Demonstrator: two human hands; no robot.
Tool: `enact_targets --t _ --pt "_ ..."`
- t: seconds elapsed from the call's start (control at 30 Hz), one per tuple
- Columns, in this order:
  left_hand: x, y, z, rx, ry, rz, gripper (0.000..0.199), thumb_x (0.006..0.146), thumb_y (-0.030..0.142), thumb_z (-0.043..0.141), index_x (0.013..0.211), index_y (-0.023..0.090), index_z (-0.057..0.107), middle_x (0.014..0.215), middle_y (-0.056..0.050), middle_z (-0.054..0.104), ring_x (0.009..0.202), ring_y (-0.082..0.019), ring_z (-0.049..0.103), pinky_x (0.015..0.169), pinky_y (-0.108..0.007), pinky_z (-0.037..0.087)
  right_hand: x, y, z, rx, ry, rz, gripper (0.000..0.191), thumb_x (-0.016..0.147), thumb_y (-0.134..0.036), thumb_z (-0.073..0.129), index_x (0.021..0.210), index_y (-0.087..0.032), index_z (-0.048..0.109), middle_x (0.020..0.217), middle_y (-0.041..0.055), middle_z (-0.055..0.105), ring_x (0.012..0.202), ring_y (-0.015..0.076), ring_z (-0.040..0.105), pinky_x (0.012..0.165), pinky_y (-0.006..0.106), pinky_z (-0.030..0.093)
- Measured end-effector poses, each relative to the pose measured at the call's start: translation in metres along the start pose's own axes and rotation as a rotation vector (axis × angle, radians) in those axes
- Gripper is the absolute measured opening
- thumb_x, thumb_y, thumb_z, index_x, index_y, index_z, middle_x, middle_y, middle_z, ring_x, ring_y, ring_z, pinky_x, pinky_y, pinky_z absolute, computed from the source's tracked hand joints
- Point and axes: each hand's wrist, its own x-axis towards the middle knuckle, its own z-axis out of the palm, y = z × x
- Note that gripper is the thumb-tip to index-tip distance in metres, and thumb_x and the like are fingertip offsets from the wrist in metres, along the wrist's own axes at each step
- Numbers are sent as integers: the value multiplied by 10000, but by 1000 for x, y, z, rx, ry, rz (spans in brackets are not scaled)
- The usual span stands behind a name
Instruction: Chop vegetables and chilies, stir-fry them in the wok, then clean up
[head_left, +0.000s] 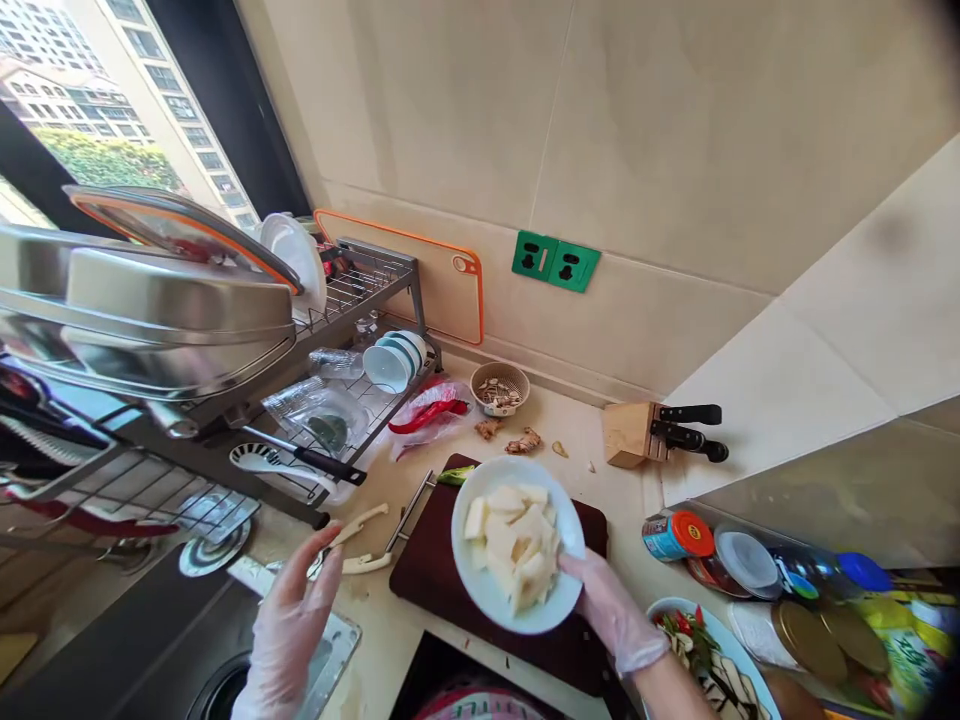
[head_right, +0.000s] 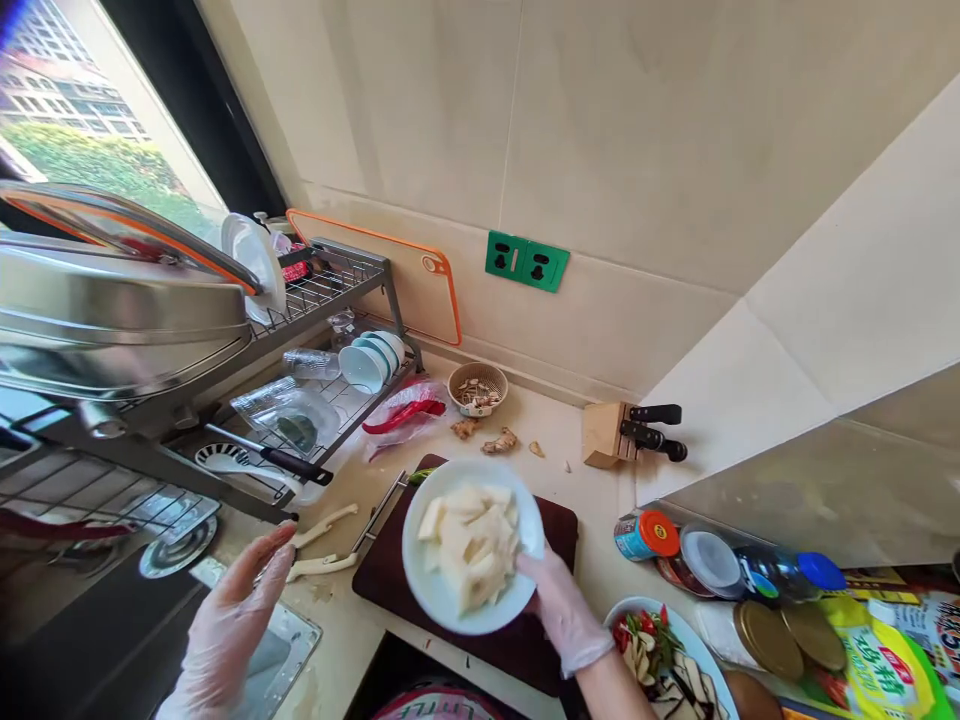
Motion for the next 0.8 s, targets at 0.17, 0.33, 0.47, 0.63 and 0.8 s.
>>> enact_targets --t 0.17,0.33,0.47,0.63,0.8 --pt "1 13 43 -80 -134 124 471 737 568 539 1039 220 635 1138 -77 662 1101 -265 582 1023 -439 404 60 -64 -44 40 375 -135 402 609 -222 743 987 -150 626 732 35 725 679 209 674 551 286 523" --pt "5 12 66 -59 -173 83 485 698 579 572 1032 239 663 1149 -62 664 1119 -278 578 1032 -453 403 137 -99 -59 46 480 -144 267 753 -177 643 1014 -153 595 681 -17 688 643 160 656 571 262 512" --pt "14 4 74 -40 -155 15 508 667 605 590 1014 244 678 1126 -55 679 1107 -288 587 1035 -448 404 180 -105 -69 44 490 -99 206 877 -272 566 1035 -141 588 882 16 664 708 122 632 657 292 532" --pt "25 9 82 21 -177 34 522 668 624 575 1000 235 679 1105 -58 686 1081 -286 601 1036 -459 400 209 -107 -81 58 467 -45 262 890 -309 554 1096 -149 570 1023 46 622 823 143 619 704 322 542" --pt "26 20 90 64 -223 64 482 712 583 563 1029 236 671 1101 -57 687 1053 -267 617 994 -436 448 222 -113 -87 58 484 -13 253 893 -306 548 1087 -144 572 988 42 633 778 130 622 678 306 540"
